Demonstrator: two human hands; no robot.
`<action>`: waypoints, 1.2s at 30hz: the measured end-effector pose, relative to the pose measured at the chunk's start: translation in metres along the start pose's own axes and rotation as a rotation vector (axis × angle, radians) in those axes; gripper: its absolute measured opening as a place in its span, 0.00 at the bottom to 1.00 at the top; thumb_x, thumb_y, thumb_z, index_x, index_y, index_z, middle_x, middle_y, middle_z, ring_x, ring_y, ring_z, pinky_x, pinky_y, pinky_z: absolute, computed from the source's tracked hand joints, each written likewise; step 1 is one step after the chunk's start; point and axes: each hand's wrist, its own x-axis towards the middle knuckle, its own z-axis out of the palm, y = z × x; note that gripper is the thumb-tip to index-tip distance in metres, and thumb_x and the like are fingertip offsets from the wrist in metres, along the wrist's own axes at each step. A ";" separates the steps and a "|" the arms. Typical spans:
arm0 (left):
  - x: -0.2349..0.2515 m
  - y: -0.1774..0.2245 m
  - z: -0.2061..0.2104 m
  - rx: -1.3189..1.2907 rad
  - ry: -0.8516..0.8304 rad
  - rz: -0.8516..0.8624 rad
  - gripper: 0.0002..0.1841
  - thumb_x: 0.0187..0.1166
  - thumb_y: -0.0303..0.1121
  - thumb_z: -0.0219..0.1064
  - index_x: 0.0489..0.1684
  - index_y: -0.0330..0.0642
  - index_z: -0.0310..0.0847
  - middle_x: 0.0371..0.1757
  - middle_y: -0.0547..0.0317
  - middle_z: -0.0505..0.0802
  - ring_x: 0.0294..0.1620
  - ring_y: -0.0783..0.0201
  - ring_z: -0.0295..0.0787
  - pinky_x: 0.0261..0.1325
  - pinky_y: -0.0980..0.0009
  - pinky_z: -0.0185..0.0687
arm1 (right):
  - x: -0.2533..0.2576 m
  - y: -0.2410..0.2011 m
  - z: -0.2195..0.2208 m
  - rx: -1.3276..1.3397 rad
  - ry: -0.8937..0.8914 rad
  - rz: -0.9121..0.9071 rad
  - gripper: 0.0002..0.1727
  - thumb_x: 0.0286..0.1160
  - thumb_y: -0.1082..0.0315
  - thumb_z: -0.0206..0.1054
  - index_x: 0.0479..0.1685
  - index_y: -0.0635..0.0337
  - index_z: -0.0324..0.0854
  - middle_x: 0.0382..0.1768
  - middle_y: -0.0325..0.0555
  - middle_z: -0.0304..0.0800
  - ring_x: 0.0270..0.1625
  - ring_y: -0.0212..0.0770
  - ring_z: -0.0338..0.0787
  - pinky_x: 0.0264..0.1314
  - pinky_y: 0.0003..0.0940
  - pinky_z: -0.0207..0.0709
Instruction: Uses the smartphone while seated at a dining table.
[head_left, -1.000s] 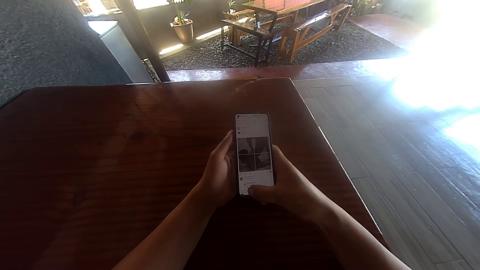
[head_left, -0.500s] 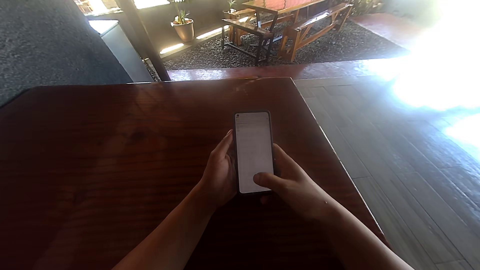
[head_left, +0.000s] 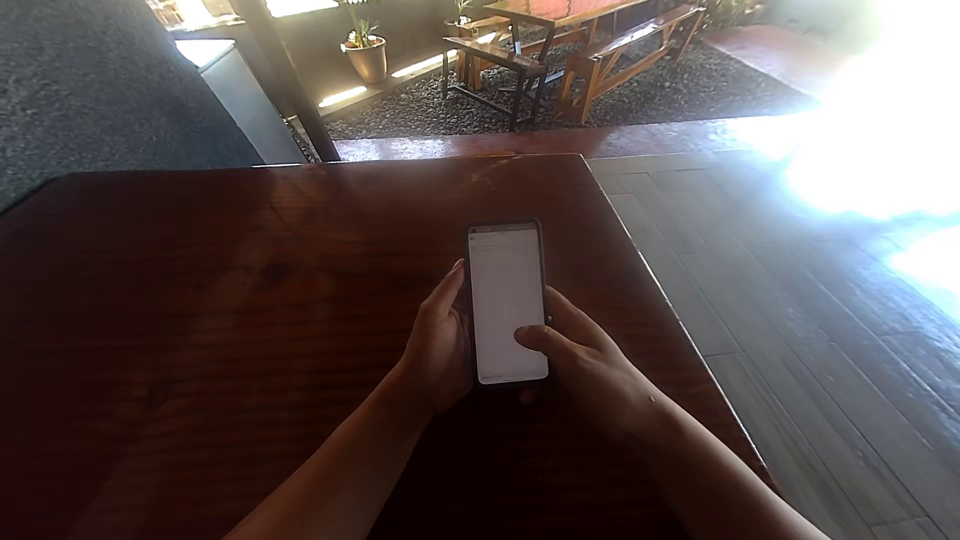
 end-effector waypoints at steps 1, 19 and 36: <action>0.000 0.000 0.000 -0.003 -0.010 -0.002 0.30 0.91 0.60 0.35 0.75 0.58 0.75 0.65 0.55 0.89 0.66 0.58 0.88 0.64 0.51 0.86 | 0.000 0.000 0.000 0.000 0.000 0.000 0.18 0.85 0.64 0.58 0.72 0.49 0.73 0.51 0.54 0.91 0.43 0.47 0.96 0.35 0.35 0.91; 0.000 0.001 0.001 0.014 -0.001 0.004 0.29 0.92 0.58 0.33 0.75 0.58 0.75 0.65 0.54 0.89 0.64 0.58 0.89 0.63 0.53 0.87 | 0.000 0.000 0.000 0.005 0.010 0.002 0.18 0.85 0.64 0.58 0.72 0.48 0.74 0.53 0.54 0.91 0.45 0.47 0.95 0.35 0.36 0.91; 0.000 0.001 0.001 0.013 -0.012 0.004 0.29 0.92 0.59 0.34 0.74 0.59 0.76 0.64 0.55 0.90 0.64 0.59 0.88 0.64 0.53 0.86 | 0.000 0.001 0.000 0.008 0.008 -0.001 0.19 0.85 0.63 0.59 0.72 0.48 0.75 0.52 0.55 0.91 0.45 0.47 0.96 0.35 0.36 0.91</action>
